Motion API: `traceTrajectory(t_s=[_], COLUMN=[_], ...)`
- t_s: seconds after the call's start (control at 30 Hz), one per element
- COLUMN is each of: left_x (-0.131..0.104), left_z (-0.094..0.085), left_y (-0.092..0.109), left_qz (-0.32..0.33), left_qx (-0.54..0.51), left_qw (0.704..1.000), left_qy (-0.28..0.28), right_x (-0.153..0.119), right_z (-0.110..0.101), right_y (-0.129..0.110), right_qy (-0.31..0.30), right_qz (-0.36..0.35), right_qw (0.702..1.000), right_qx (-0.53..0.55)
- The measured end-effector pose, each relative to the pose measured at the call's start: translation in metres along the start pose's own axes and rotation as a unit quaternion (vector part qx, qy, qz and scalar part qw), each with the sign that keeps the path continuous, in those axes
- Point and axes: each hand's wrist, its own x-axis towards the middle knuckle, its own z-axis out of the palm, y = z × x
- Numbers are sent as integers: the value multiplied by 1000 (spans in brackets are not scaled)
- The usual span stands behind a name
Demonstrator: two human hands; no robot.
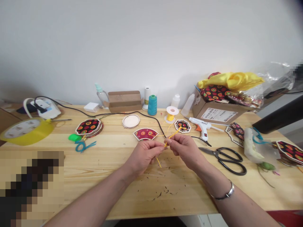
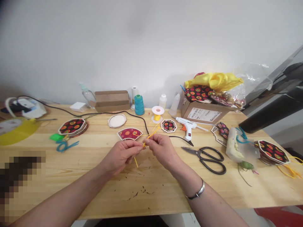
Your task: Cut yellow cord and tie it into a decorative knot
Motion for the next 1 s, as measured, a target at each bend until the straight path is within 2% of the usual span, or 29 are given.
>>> traceTrajectory(t_s=[0.17, 0.33, 0.57, 0.7, 0.83, 1.0], left_x=[-1, -1, -3, -4, -2, -1], left_z=[1, 1, 1, 1, -1, -2], left_y=[3, 3, 5, 8, 10, 8], left_qz=[-2, -4, 9, 27, 75, 126], left_qx=[-18, -21, -11, 23, 119, 143], left_qw=[1000, 1000, 1000, 998, 985, 977], left_qy=[6, 5, -1, 42, 98, 99], right_x=[3, 5, 2, 1, 3, 5], right_z=[-3, -2, -2, -3, -5, -6], right_y=[2, 6, 0, -3, 1, 5], right_qy=[-33, -16, -25, -19, 12, 52], right_qz=[-3, -5, -37, -68, -103, -135], right_qw=[999, 1000, 995, 987, 978, 967], right_qx=[4, -5, -91, -145, -179, -209])
